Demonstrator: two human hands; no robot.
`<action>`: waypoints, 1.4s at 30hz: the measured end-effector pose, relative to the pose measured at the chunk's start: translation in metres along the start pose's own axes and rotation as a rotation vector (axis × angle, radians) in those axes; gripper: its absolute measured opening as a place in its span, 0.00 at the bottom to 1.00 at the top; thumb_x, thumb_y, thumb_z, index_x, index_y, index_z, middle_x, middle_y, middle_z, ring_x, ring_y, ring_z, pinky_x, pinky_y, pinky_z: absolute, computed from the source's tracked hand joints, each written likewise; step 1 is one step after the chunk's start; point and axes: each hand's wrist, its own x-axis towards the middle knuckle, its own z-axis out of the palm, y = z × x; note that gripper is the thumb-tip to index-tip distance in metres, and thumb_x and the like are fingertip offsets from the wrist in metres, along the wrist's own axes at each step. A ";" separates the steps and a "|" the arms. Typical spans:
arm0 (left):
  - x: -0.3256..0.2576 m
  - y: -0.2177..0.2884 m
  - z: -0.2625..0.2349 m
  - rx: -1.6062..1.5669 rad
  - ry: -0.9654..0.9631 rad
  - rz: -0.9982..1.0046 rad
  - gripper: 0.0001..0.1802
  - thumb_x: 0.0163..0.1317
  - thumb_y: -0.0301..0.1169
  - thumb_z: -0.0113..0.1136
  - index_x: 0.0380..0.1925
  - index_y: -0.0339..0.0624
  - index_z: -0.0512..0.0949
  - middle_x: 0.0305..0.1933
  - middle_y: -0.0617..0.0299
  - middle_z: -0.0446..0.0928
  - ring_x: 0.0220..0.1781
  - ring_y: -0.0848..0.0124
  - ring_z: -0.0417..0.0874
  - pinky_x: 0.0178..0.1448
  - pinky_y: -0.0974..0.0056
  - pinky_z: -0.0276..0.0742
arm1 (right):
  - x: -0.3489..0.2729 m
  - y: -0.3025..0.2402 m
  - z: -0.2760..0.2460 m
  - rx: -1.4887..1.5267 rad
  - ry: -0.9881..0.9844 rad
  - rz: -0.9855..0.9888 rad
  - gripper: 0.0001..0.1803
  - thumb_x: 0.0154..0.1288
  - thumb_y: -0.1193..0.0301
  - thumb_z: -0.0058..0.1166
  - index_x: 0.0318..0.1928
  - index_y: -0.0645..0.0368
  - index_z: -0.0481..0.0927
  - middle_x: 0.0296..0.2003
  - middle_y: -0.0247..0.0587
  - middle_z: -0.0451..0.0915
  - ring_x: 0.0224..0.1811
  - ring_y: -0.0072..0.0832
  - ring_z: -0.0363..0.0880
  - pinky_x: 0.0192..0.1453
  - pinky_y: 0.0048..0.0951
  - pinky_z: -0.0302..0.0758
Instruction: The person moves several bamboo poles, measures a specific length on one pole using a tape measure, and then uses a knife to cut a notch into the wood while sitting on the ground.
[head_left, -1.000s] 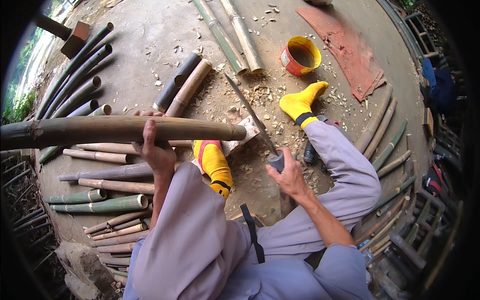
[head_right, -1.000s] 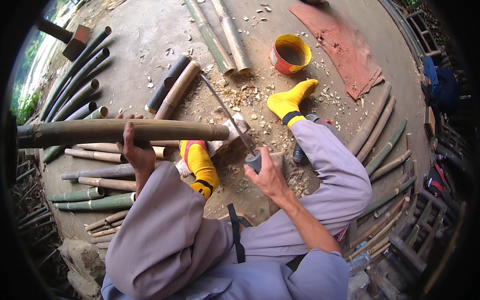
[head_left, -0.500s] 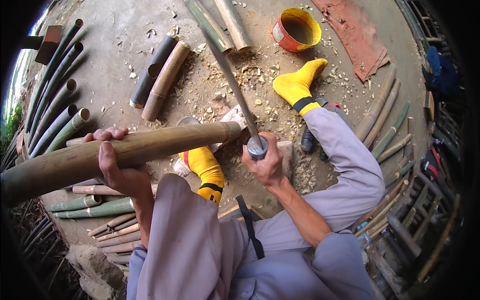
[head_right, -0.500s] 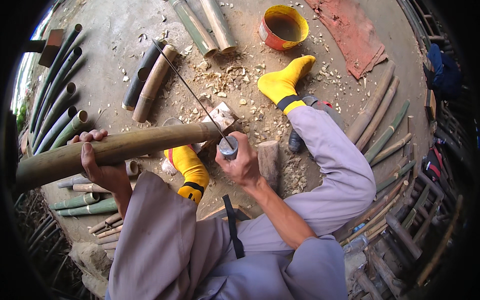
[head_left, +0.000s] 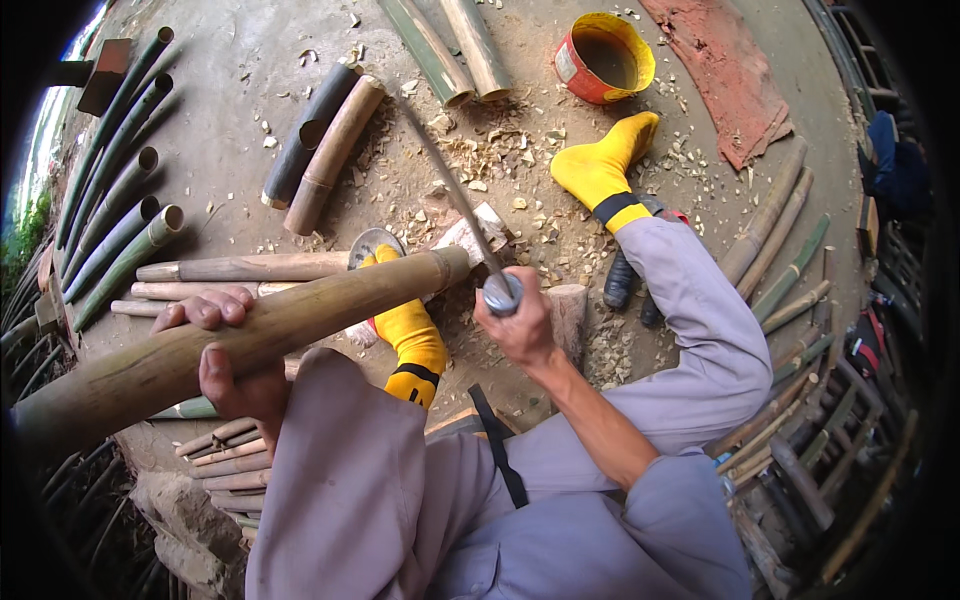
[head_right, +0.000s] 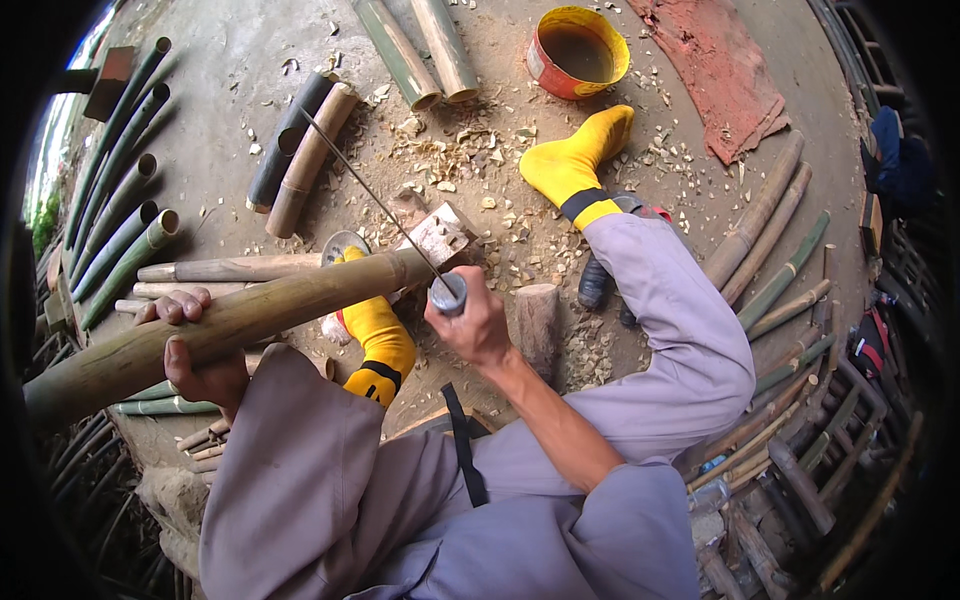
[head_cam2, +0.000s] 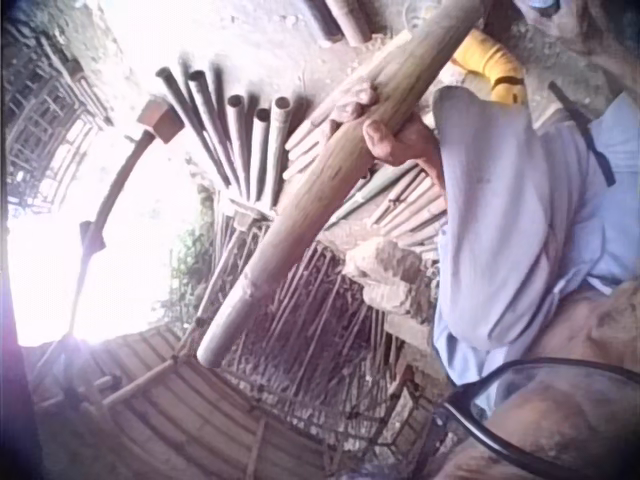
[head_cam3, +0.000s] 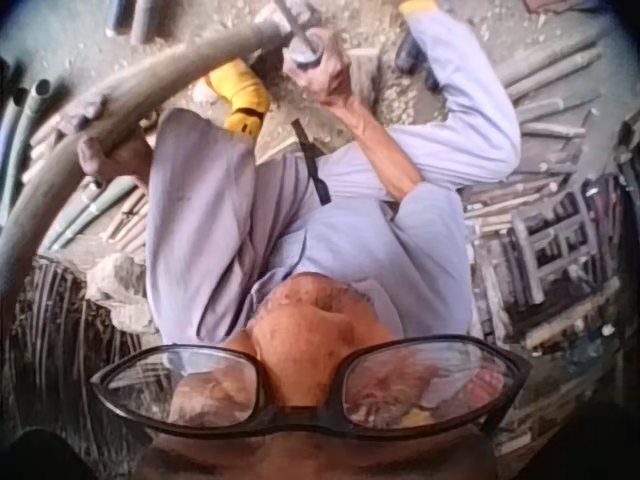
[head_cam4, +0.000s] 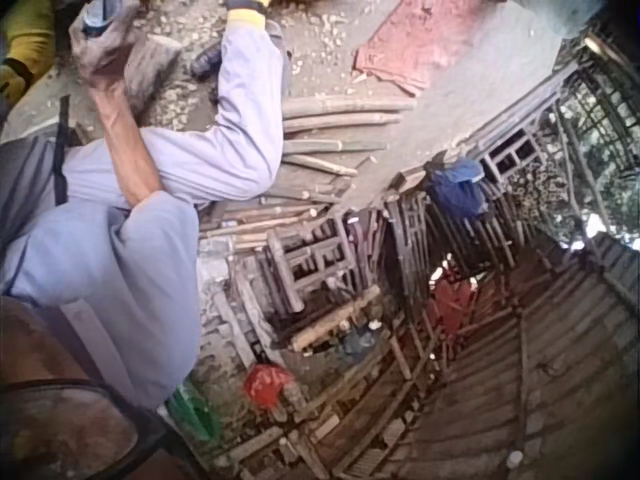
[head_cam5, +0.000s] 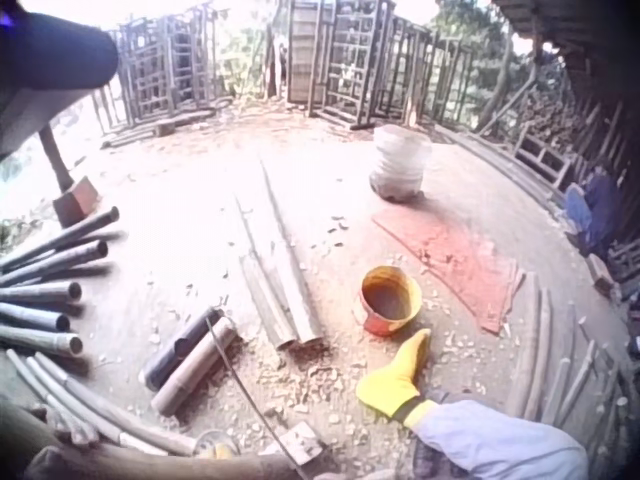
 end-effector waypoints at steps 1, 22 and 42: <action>-0.002 0.002 0.001 -0.001 -0.013 0.014 0.27 0.51 0.32 0.54 0.53 0.42 0.63 0.38 0.58 0.71 0.38 0.66 0.73 0.47 0.57 0.71 | -0.005 0.029 0.014 -0.103 -0.150 0.124 0.19 0.52 0.73 0.62 0.37 0.62 0.64 0.24 0.50 0.78 0.24 0.37 0.81 0.26 0.39 0.75; -0.007 0.012 -0.017 -0.043 -0.380 0.084 0.28 0.48 0.33 0.54 0.52 0.38 0.63 0.43 0.52 0.68 0.47 0.60 0.69 0.56 0.51 0.65 | 0.006 -0.033 -0.020 0.000 -0.036 0.102 0.18 0.51 0.73 0.62 0.39 0.63 0.67 0.25 0.49 0.79 0.28 0.40 0.82 0.30 0.36 0.77; -0.010 0.005 0.002 -0.005 0.438 -0.070 0.24 0.51 0.32 0.54 0.50 0.45 0.63 0.35 0.60 0.70 0.35 0.68 0.72 0.46 0.57 0.71 | -0.015 0.024 0.009 -0.263 -0.182 0.183 0.22 0.51 0.76 0.62 0.42 0.63 0.63 0.26 0.53 0.79 0.28 0.45 0.82 0.29 0.39 0.78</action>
